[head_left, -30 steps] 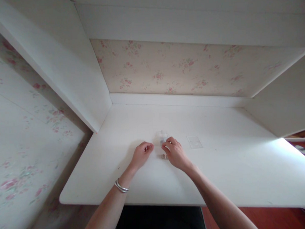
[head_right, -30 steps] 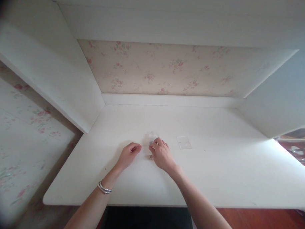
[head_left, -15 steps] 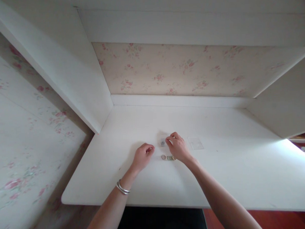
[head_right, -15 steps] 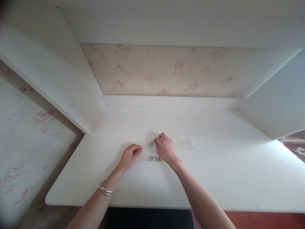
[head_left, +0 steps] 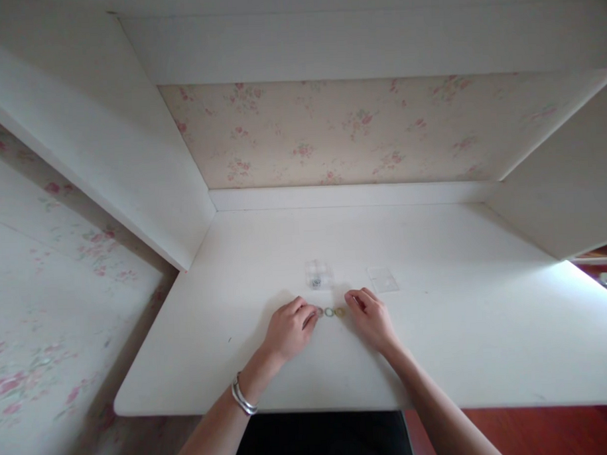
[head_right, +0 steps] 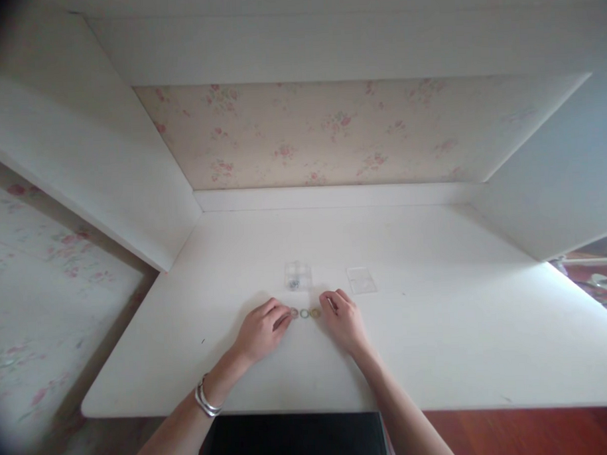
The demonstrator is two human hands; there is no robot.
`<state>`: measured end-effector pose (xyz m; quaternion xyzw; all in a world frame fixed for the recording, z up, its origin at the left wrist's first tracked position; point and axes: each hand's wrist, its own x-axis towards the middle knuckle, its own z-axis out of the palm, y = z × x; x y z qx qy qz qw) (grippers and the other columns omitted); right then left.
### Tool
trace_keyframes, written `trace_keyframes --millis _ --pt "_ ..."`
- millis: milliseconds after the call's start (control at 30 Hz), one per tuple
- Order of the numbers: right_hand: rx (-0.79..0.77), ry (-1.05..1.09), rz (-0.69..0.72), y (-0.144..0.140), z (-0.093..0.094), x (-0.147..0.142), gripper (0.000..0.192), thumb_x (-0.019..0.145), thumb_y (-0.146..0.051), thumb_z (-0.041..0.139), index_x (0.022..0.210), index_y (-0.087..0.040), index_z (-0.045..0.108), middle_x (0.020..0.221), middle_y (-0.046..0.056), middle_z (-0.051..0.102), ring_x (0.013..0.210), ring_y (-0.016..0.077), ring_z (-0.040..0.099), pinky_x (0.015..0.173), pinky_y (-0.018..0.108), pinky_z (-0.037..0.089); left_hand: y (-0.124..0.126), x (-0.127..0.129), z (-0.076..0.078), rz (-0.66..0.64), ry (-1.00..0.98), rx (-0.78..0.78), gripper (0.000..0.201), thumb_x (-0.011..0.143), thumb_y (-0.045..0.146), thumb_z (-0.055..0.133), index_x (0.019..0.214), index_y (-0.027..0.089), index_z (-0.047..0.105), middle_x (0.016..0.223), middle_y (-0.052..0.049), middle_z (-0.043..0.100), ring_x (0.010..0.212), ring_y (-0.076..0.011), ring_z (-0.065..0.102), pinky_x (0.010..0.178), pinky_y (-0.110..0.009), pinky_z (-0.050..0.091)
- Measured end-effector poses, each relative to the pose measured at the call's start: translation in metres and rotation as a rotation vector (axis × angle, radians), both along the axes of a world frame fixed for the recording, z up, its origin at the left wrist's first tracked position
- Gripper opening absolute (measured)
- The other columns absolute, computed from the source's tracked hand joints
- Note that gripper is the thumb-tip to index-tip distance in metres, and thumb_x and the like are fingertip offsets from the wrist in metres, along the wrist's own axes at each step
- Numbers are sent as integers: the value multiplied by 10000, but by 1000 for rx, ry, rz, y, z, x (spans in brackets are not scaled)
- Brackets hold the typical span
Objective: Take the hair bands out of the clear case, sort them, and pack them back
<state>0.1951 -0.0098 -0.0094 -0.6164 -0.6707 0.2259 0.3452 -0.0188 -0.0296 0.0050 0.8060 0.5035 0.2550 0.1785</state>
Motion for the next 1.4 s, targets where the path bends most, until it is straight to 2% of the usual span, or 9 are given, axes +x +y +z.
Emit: trace_keyframes --millis 367,500,700,833,1000,1200,1400 --pt "23 51 -19 0 -9 5 349 894 -448 401 859 -209 654 698 2 538 581 115 499 585 230 378 3 9 -6 -56 172 100 220 916 254 430 981 245 640 878 -30 578 716 -125 583 695 -260 488" --pt "36 67 -4 -1 -7 7 338 898 -430 400 860 -210 654 719 8 554 596 115 510 594 226 383 2 11 -6 -53 125 75 228 919 261 430 999 243 642 889 -31 564 728 -115 578 702 -244 486" --pt "44 99 3 -1 -6 7 332 899 -417 401 838 -210 652 722 11 559 577 106 505 577 220 386 6 15 -3 -14 -47 0 217 910 295 460 970 229 658 857 -27 528 697 -94 546 682 -220 471" --pt "47 115 12 -1 -6 8 322 899 -400 397 857 -217 658 742 15 573 572 103 510 558 218 385 17 21 3 19 -107 1 205 897 311 486 956 220 661 828 -25 516 705 -99 540 678 -220 464" --pt "41 106 12 0 -8 9 307 900 -382 399 868 -221 659 742 10 568 591 103 513 564 217 383 41 30 9 50 -91 54 196 887 306 501 963 228 663 856 -24 520 762 -111 555 736 -233 469" --pt "45 109 4 0 -10 10 309 897 -378 401 862 -216 662 746 5 568 552 90 493 543 215 373 71 40 3 75 -25 111 187 872 298 516 955 238 672 879 -22 500 776 -119 551 758 -247 478" --pt "41 100 16 -1 -7 11 299 899 -363 401 870 -219 661 760 5 574 565 90 507 560 212 386 75 33 0 83 -31 102 224 890 288 475 1014 245 657 911 -31 510 815 -129 556 762 -251 483"
